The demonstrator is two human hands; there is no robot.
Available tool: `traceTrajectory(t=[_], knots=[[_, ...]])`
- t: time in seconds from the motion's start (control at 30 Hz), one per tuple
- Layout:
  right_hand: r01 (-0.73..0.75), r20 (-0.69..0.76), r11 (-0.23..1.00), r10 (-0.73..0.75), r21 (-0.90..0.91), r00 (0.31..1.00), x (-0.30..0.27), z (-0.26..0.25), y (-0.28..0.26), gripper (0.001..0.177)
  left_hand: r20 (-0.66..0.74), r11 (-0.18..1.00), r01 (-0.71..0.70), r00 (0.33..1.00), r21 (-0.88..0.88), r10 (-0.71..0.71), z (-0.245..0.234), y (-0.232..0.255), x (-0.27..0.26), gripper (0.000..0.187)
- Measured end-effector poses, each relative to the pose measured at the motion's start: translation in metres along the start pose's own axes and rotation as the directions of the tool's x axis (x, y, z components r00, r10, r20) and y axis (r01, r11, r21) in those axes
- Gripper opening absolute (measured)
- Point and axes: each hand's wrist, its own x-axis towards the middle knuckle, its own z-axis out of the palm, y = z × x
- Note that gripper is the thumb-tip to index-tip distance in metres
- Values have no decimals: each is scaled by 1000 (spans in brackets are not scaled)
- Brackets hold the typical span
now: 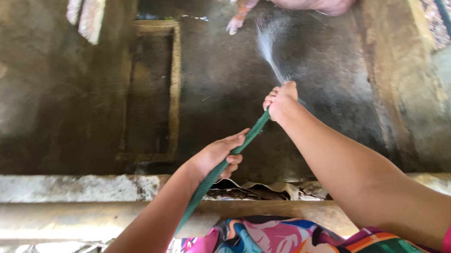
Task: The person uses a green hose to spray water onto a pig inside a concrete pen. The person directs the water stream over the pig's body and the pen floor, then moves the hose away from the pen.
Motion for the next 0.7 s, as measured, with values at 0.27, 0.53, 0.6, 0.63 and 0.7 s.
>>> traceTrajectory(t=[0.27, 0.53, 0.6, 0.63, 0.7], knots=[[28, 95, 999, -26, -20, 995, -18, 79, 30, 50, -137, 988, -97, 984, 116, 113, -30, 29, -50, 61], [30, 102, 998, -25, -49, 994, -32, 92, 28, 48, -186, 982, -97, 974, 163, 128, -22, 41, -60, 61], [25, 108, 999, -20, -49, 994, -34, 91, 28, 48, -203, 978, -90, 971, 188, 128, -19, 42, -62, 61], [21, 111, 999, -16, -44, 994, -34, 91, 28, 49, -202, 978, -89, 971, 186, 127, -18, 42, -62, 61], [18, 124, 999, -12, -42, 992, -37, 92, 26, 51, -201, 979, -88, 972, 183, 125, -17, 43, -63, 61]])
